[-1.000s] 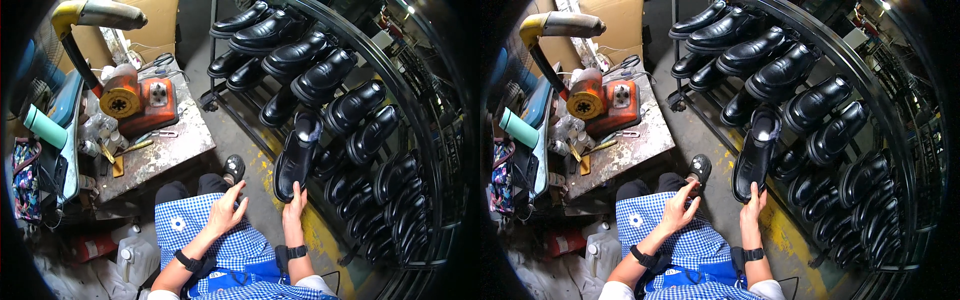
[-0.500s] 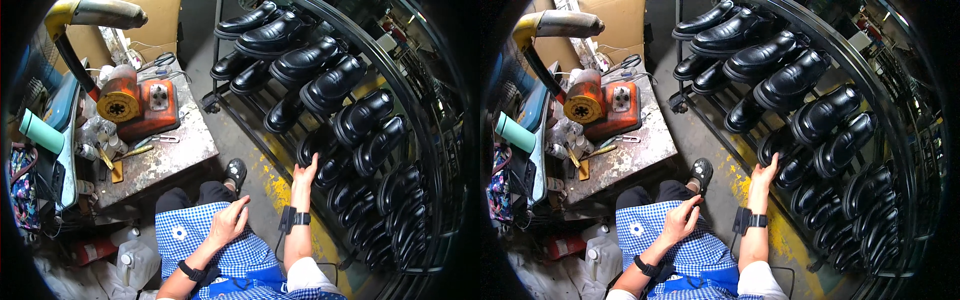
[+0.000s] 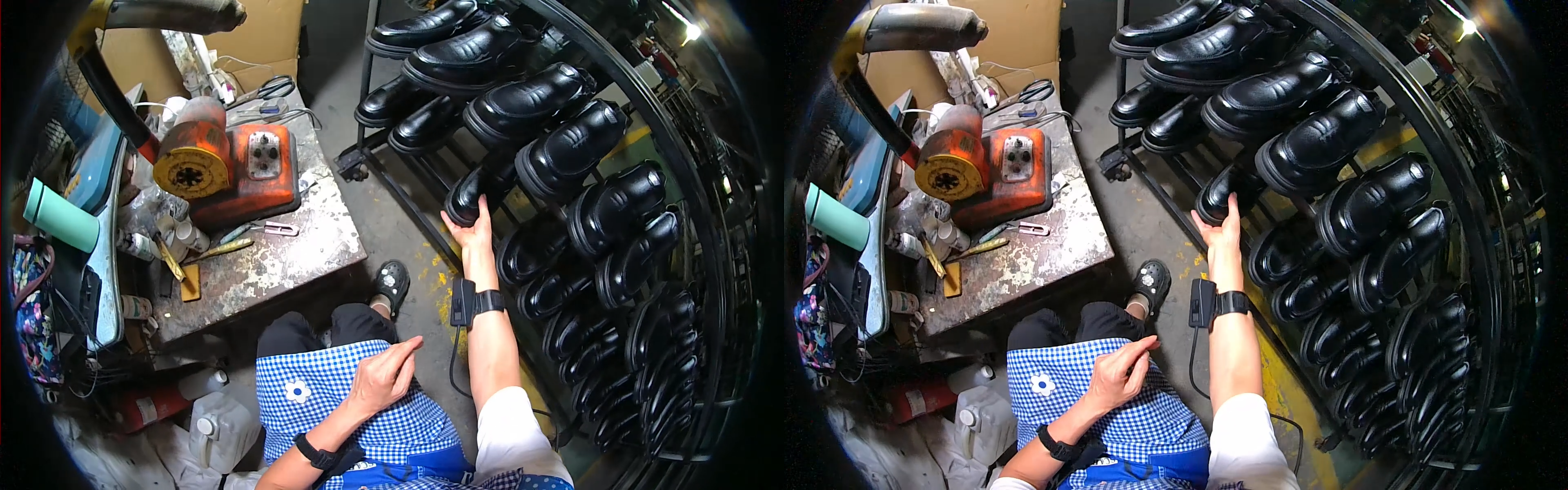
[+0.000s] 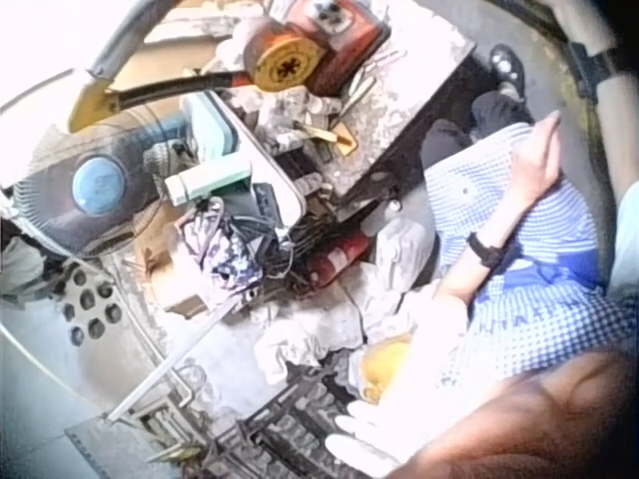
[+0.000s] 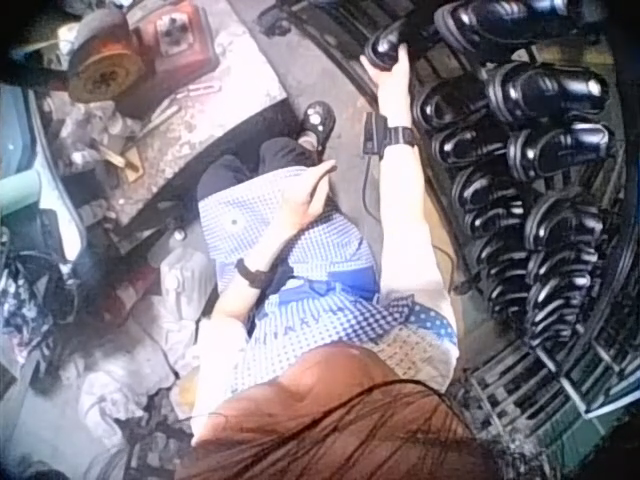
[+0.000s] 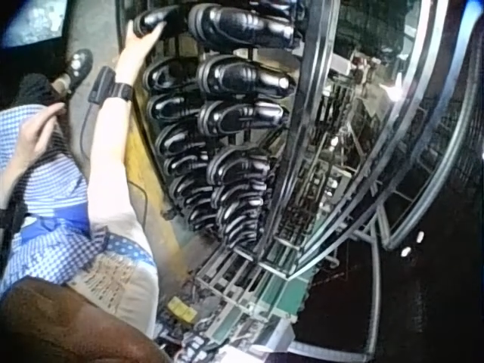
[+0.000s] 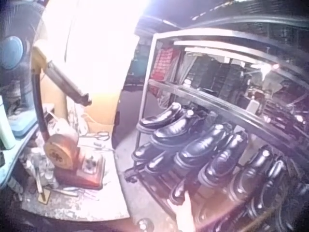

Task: Cleaning and inspecting black shoes in a manufacturing facility.

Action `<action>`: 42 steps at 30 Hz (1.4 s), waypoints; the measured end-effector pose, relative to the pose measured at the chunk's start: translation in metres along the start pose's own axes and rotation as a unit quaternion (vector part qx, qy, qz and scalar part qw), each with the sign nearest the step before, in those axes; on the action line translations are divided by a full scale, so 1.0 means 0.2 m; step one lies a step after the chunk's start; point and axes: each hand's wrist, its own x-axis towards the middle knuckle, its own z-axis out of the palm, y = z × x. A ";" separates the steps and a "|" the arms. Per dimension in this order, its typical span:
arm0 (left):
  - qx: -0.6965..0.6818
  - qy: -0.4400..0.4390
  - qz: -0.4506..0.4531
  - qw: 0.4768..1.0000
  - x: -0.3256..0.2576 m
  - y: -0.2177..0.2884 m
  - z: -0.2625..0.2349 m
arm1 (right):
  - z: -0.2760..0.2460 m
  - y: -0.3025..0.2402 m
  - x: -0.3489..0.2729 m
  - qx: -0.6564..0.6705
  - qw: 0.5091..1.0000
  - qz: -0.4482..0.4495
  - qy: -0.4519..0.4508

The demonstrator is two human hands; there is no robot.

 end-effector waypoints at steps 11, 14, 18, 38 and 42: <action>0.007 0.014 0.003 1.000 -0.02 0.00 -0.02 | -0.33 0.17 -0.79 -0.064 0.997 0.013 0.045; 0.001 0.027 0.010 1.000 -0.03 0.01 -0.02 | -0.40 0.19 -1.08 -0.084 0.992 0.066 0.069; -0.009 0.021 -0.022 0.999 -0.06 0.01 -0.02 | -0.55 0.20 -1.30 -0.103 0.988 0.111 -0.015; -0.624 0.056 -0.179 0.759 0.09 0.06 -0.44 | -0.45 0.06 -1.47 -0.518 0.829 -0.112 -0.180; -0.604 0.068 -0.200 0.769 0.11 0.09 -0.43 | -0.48 0.04 -1.47 -0.592 0.786 -0.125 -0.129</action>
